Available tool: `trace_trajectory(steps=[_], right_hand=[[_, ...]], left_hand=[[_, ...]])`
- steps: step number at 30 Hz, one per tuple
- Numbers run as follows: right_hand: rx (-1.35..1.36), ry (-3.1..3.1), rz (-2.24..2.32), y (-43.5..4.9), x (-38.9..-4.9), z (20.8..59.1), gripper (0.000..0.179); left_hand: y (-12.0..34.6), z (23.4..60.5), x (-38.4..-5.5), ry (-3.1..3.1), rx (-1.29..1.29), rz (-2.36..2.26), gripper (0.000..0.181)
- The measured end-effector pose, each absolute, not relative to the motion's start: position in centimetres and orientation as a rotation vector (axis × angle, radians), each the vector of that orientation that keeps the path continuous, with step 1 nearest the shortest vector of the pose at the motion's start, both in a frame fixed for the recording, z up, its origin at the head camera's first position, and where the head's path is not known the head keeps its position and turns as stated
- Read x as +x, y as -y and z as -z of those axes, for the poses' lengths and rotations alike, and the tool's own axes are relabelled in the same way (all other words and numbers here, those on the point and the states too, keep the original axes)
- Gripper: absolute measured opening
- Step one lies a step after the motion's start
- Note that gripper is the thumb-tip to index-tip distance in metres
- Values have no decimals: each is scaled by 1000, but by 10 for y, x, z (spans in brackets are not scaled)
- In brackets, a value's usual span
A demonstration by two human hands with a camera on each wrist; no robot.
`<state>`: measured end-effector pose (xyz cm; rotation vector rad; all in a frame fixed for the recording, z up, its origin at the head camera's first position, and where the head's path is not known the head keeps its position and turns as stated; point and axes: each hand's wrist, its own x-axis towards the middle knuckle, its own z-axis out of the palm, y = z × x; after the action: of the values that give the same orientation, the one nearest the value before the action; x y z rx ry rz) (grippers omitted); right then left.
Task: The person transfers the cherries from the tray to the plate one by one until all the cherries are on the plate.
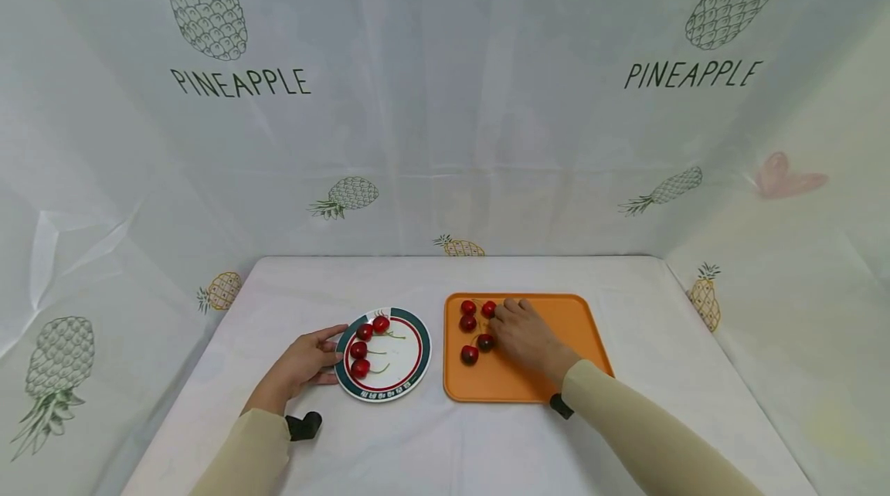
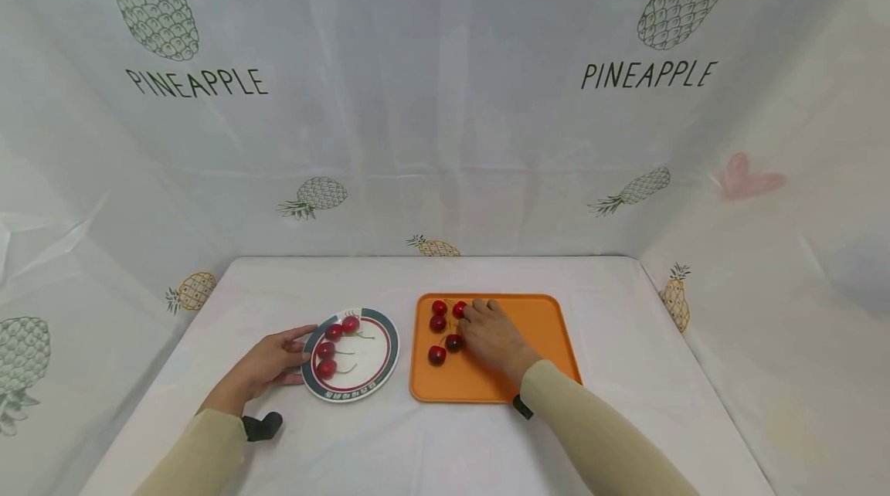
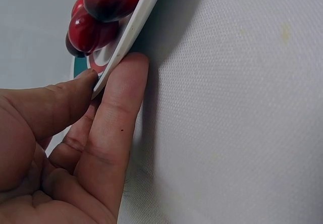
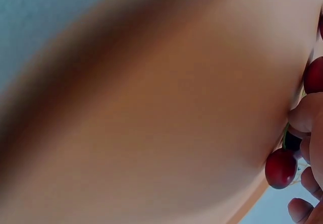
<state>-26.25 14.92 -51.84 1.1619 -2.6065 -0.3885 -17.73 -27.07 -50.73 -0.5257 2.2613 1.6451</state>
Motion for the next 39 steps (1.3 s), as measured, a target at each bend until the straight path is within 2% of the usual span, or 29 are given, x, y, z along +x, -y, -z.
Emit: trace_trajectory(steps=[15,23,30,34,39], right_hand=[[1164,2569,368,-186,-253,518,5],[1117,2627,221,-204,-252,516,14],[907,2665,59,-204,-253,517,29],[872,2664,91,-203,-251,521,38],[882,2622,182,-202,-252,524,38]], left_hand=[[270,506,-177,-2258,-531,-1652,62],[270,506,-177,-2258,-521,-1653,62],[271,510,-178,-2262,-517,-1656,62],[272,512,-178,-2270,-516,-1654,62],[271,512,-178,-2280,-525,-1648,63]])
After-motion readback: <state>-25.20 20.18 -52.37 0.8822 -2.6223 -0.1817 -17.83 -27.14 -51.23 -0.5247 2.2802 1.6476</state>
